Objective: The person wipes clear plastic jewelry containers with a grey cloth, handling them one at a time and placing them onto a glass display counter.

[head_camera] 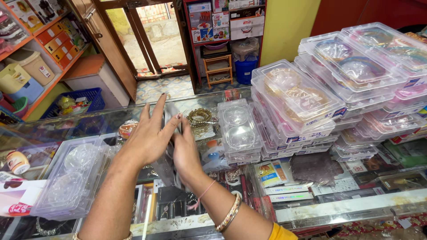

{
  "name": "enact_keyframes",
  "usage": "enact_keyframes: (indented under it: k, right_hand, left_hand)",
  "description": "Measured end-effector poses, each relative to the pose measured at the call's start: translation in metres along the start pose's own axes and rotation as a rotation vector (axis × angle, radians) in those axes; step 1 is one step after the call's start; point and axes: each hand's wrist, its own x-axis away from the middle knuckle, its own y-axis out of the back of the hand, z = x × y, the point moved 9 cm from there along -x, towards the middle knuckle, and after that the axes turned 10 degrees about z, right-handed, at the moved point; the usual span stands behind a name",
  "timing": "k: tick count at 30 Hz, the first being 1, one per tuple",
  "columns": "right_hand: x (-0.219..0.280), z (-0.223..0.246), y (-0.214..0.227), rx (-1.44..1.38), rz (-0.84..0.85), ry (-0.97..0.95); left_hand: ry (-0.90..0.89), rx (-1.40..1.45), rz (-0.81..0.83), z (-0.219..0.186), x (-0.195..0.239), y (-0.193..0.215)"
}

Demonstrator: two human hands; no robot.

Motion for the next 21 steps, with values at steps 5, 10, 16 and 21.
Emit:
enact_keyframes:
  k: [5,10,16,21]
  right_hand:
    - [-0.012,0.004,-0.010,-0.127,0.130,0.057]
    - [-0.009,-0.059,0.002,-0.046,0.206,-0.206]
    - [-0.011,-0.013,-0.005,0.157,0.163,-0.042]
    - [-0.003,0.006,-0.007,0.249,0.073,0.169]
  left_hand:
    - [-0.049,0.046,0.016,0.001,0.002,0.005]
    - [0.088,0.060,0.070,0.014,0.007,0.008]
    - [0.028,0.051,0.028,0.022,0.001,0.007]
    - [0.027,0.036,0.016,0.018,-0.003,0.002]
